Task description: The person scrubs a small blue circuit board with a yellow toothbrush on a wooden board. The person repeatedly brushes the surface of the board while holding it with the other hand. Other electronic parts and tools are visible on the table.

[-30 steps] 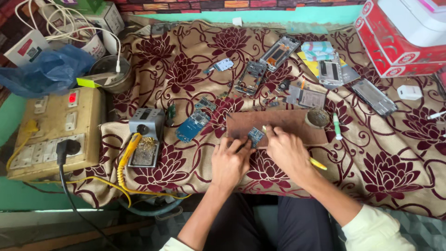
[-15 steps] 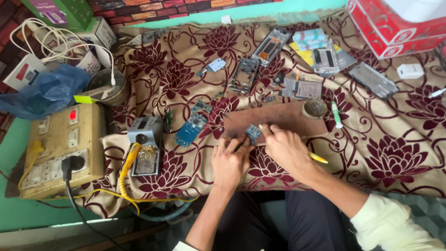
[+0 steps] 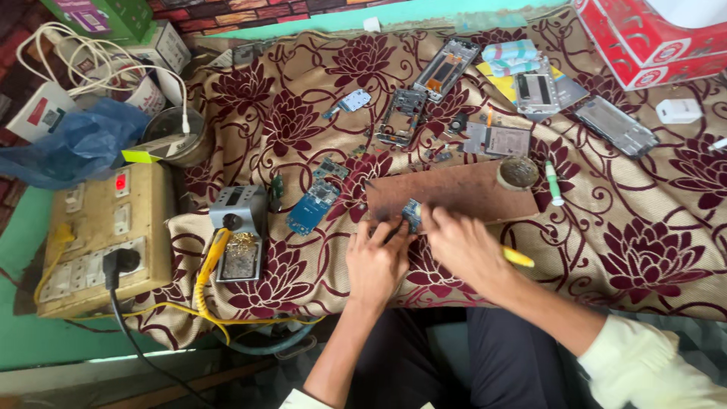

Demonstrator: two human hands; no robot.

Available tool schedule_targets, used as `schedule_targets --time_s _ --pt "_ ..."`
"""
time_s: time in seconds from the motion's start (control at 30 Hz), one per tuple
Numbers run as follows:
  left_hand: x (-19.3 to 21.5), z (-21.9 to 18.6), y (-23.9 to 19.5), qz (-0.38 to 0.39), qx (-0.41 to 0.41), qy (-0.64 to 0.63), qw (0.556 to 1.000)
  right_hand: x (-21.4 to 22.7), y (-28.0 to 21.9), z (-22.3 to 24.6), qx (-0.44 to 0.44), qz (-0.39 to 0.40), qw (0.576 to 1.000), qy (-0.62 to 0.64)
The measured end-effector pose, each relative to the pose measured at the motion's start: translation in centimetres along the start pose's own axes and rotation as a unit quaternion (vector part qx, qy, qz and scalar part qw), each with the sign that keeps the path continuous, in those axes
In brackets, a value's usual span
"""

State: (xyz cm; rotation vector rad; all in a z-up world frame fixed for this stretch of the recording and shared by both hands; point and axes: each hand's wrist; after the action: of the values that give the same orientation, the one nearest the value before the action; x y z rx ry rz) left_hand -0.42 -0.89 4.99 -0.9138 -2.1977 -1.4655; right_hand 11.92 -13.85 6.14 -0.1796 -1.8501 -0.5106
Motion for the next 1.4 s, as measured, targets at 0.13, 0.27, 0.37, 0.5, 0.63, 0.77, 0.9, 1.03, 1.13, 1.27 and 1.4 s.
schedule_targets --time_s 0.13,0.27,0.37,0.5,0.63,0.77,0.9,1.03,1.13,1.27,1.4 --pt "-0.2 -0.2 -0.2 0.007 0.009 -0.012 1.000 0.1 -0.2 -0.4 0.003 0.029 1.000 0.007" --pt "0.1 0.2 0.2 0.007 0.006 -0.015 1.000 0.3 1.1 0.0 0.022 -0.025 0.999 -0.012" --pt "-0.1 0.0 0.0 0.009 0.006 -0.017 1.000 0.5 0.8 0.0 -0.005 -0.012 0.999 0.034" --pt "0.1 0.2 0.0 0.010 0.000 -0.015 1.000 0.4 1.4 0.3 0.046 -0.059 0.996 -0.049" --pt "-0.2 0.0 -0.1 0.011 0.004 -0.016 1.000 -0.2 1.3 0.1 -0.008 0.054 0.998 0.036" --pt "0.2 0.1 0.2 0.011 0.005 -0.012 1.000 -0.5 1.9 -0.2 0.015 0.066 0.998 0.009" --pt "0.1 -0.1 0.1 -0.003 -0.001 -0.011 1.000 -0.3 2.0 -0.6 0.020 0.018 0.999 0.018" --pt "0.3 -0.3 0.1 0.006 -0.003 -0.020 1.000 0.4 1.8 -0.4 0.019 0.027 0.999 0.002" --pt "0.5 -0.2 0.0 0.006 0.002 -0.023 1.000 0.3 1.7 0.1 -0.007 0.015 1.000 0.019" --pt "0.2 -0.2 0.0 0.003 0.000 -0.028 1.000 0.0 1.8 -0.1 0.013 0.044 0.999 0.006" --pt "0.5 0.1 -0.2 -0.009 -0.011 -0.026 1.000 -0.2 2.4 0.0 0.011 0.035 0.999 -0.005"
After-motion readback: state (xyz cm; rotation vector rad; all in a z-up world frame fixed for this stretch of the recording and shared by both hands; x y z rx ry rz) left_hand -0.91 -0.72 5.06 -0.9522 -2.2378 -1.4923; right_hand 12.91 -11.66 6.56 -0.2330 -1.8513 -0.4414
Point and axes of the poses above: each hand's wrist, its own y-axis towards the middle knuckle, its own x-axis out of the back of the hand, z = x × y, and after that the axes turned 11 degrees about -y, right-handed
